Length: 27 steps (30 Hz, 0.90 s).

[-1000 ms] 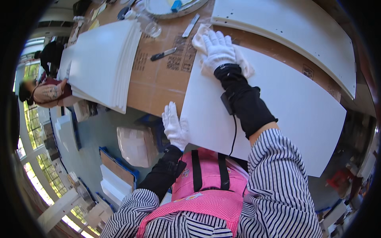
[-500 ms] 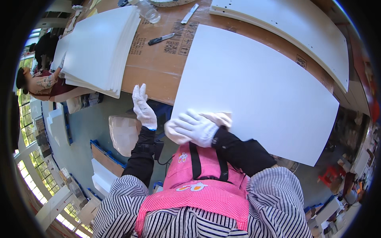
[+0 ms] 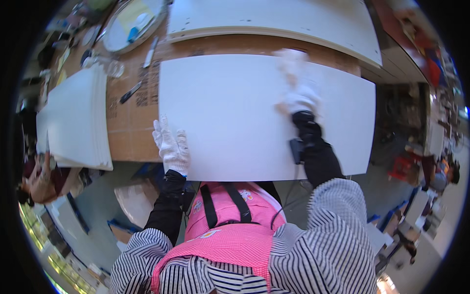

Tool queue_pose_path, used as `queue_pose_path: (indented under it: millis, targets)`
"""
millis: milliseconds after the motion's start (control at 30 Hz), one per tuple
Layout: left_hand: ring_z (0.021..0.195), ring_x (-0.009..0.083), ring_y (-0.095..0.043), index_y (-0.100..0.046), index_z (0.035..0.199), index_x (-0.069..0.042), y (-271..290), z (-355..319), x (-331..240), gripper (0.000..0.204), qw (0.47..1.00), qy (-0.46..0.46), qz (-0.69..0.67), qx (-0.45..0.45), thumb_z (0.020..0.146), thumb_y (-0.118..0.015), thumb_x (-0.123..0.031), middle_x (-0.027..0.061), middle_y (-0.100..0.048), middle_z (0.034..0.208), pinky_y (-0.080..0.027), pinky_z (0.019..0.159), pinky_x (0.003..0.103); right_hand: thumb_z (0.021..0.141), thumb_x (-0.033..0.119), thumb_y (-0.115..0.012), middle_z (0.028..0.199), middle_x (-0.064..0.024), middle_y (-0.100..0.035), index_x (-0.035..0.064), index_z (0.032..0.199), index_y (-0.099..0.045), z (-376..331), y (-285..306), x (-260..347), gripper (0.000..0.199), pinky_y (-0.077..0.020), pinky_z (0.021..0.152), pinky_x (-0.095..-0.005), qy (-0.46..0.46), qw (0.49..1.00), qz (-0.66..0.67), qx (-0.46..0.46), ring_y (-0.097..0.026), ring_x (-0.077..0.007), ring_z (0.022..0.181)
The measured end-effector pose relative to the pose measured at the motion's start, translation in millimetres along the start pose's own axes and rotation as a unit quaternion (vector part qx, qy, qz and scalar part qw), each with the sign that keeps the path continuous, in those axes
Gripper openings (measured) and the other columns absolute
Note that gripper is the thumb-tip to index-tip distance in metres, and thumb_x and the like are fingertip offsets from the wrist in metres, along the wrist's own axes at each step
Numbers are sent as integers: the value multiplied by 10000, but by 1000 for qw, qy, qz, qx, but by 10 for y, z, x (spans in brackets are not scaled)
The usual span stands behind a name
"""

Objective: Cleaning and inspecting white furniture panels with a cloth and a sponge in a manufacturing workshop.

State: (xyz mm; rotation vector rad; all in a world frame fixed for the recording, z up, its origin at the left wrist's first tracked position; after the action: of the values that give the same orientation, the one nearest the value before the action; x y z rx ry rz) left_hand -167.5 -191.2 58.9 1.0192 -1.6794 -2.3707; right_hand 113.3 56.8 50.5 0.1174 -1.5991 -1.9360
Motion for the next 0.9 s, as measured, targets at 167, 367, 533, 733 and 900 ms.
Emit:
queue_pose_path:
  millis: [167, 367, 533, 733, 900]
  targets:
    - [1414, 403, -331, -363, 1465, 17, -372, 130, -24, 556, 990, 8, 133, 35, 984, -457, -244, 249, -434, 1465, -186, 1190, 490, 634, 319, -729, 1475, -158, -445, 104, 1414, -486, -129, -289, 1808, 844, -282, 1169, -417, 133, 841, 17, 523, -389, -319, 1395]
    - [1461, 361, -246, -338, 1482, 7, -619, 99, 146, 587, 965, -28, 249, 75, 971, -465, -252, 221, -319, 1550, -145, 1208, 465, 652, 285, -715, 1392, -161, -519, 123, 1385, -491, -499, -132, 322, 783, -339, 1130, -451, 145, 951, 120, 244, -482, -359, 1303]
    - [1489, 341, -180, -293, 1498, 11, -582, 166, -135, 646, 971, -12, 206, 118, 967, -485, -301, 203, -257, 1584, -94, 1225, 473, 801, 409, -655, 1396, -199, -513, 73, 1452, -422, -365, 355, -2603, 768, -382, 1073, -476, -303, 948, -81, 58, -498, -384, 1260]
    - [1477, 349, -199, -287, 1490, 41, -634, 105, -22, 659, 974, -16, 203, 99, 978, -448, -340, 224, -281, 1566, -121, 1213, 473, 856, 435, -624, 1464, -142, -481, 53, 1421, -476, -419, 981, -3824, 698, -322, 1128, -450, -268, 935, -207, -109, -429, -338, 1354]
    - [1454, 380, -239, -310, 1482, 49, -619, 128, -32, 624, 971, -40, 212, 99, 1005, -414, -340, 254, -315, 1539, -162, 1191, 478, 874, 246, -666, 1455, -157, -486, 37, 1422, -469, -1187, 1159, -3411, 618, -326, 1141, -418, -176, 968, -166, -70, -420, -342, 1371]
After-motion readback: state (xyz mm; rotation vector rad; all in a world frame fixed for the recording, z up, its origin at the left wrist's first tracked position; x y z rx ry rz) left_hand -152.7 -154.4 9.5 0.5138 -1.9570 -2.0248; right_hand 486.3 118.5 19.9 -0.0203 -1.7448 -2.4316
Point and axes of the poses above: each hand's wrist, its own z-axis towards the middle knuckle, its own y-axis out of the back of the hand, x = y × z, the point moved 8 cm from there along z, towards the middle knuckle
